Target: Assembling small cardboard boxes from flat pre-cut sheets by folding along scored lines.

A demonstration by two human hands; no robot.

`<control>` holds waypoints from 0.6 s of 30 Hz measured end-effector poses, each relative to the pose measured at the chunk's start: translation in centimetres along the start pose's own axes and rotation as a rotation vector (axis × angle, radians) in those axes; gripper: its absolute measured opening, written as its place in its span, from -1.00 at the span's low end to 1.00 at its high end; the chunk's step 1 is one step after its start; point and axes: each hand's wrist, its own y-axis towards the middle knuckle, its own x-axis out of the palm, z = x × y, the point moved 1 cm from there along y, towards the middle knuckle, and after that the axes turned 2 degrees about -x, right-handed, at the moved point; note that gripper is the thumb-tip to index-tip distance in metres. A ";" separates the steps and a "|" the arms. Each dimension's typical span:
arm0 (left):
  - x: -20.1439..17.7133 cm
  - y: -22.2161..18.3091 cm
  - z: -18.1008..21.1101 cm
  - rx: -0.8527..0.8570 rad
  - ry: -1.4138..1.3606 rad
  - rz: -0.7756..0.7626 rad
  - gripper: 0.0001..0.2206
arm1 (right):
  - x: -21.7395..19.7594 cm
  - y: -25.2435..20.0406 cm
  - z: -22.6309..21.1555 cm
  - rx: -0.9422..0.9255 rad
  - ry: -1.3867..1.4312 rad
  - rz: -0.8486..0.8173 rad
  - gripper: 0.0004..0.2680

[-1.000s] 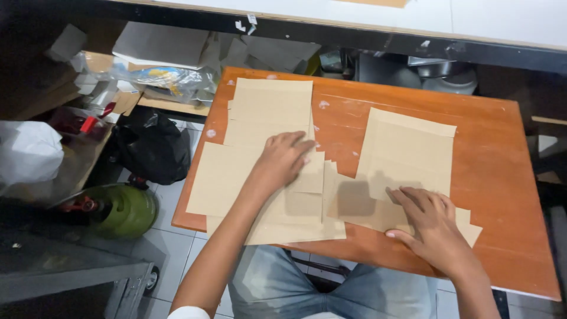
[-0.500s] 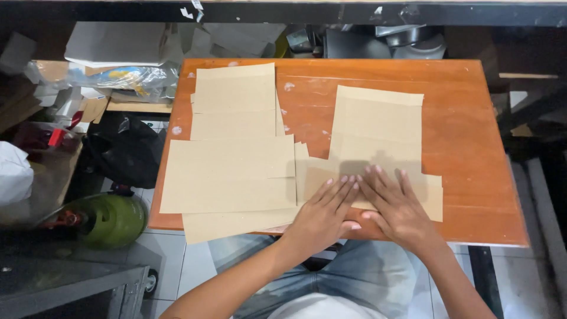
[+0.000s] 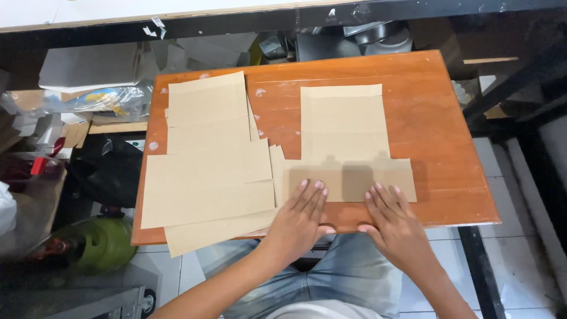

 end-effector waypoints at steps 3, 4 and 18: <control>-0.7 0.9 0.7 0.082 -0.183 0.067 -0.35 | 0.9 1.3 -1.5 0.007 0.050 -0.013 -0.52; -0.6 0.8 0.6 0.080 -0.182 0.065 -0.35 | 1.2 1.1 -1.2 0.005 0.052 -0.013 -0.52; -2.6 4.6 -4.1 -0.211 -0.549 -0.368 -0.31 | -2.7 6.9 3.5 0.457 0.411 -0.646 -0.37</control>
